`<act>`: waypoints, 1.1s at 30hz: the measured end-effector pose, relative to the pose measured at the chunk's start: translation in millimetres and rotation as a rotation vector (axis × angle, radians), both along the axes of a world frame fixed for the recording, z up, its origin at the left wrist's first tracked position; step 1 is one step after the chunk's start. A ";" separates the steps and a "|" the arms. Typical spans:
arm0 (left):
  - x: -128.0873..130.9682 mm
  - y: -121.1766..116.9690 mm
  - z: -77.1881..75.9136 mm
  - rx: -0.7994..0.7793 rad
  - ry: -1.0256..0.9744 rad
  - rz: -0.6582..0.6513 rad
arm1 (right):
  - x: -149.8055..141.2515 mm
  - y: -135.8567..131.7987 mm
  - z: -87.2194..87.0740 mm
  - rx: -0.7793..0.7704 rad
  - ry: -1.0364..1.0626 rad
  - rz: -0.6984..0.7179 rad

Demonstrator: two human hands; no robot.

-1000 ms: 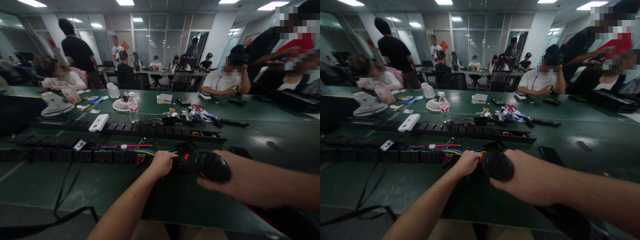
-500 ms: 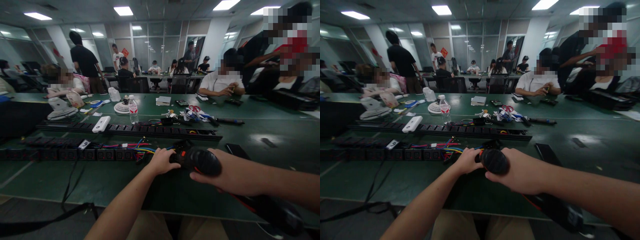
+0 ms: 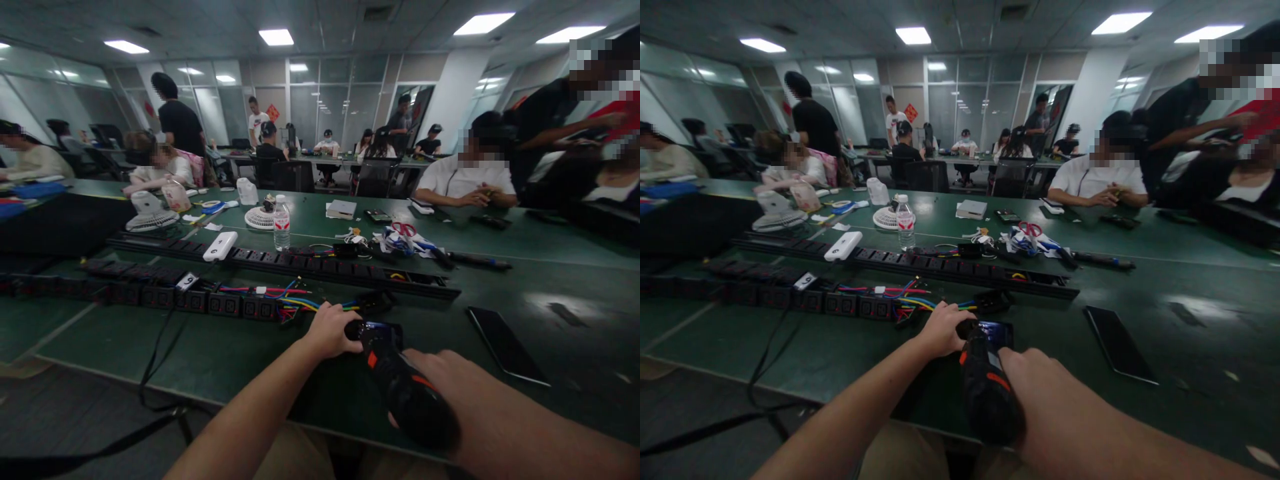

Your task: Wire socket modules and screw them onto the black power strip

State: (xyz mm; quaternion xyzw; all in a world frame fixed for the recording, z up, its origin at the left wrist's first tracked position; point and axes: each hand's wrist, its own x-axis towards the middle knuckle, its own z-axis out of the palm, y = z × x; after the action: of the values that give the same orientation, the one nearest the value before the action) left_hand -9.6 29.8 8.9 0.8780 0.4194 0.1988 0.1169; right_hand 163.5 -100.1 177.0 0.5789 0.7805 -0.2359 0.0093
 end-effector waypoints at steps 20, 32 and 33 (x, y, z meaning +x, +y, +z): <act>-0.1 4.1 1.0 -0.025 -0.006 0.009 | 12.7 0.2 -5.8 -0.129 -0.015 -0.043; 1.0 3.7 2.9 -0.056 -0.004 0.011 | 9.5 2.5 -1.9 -0.170 0.014 -0.035; 1.1 3.8 3.0 -0.059 -0.008 0.007 | 9.7 1.9 -0.7 -0.154 0.000 -0.034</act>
State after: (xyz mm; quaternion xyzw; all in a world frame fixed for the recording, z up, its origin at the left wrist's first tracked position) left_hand -8.5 33.6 11.9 0.8718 0.4278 0.1902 0.1438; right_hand 173.2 -98.1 176.2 0.5899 0.7499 -0.2952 0.0499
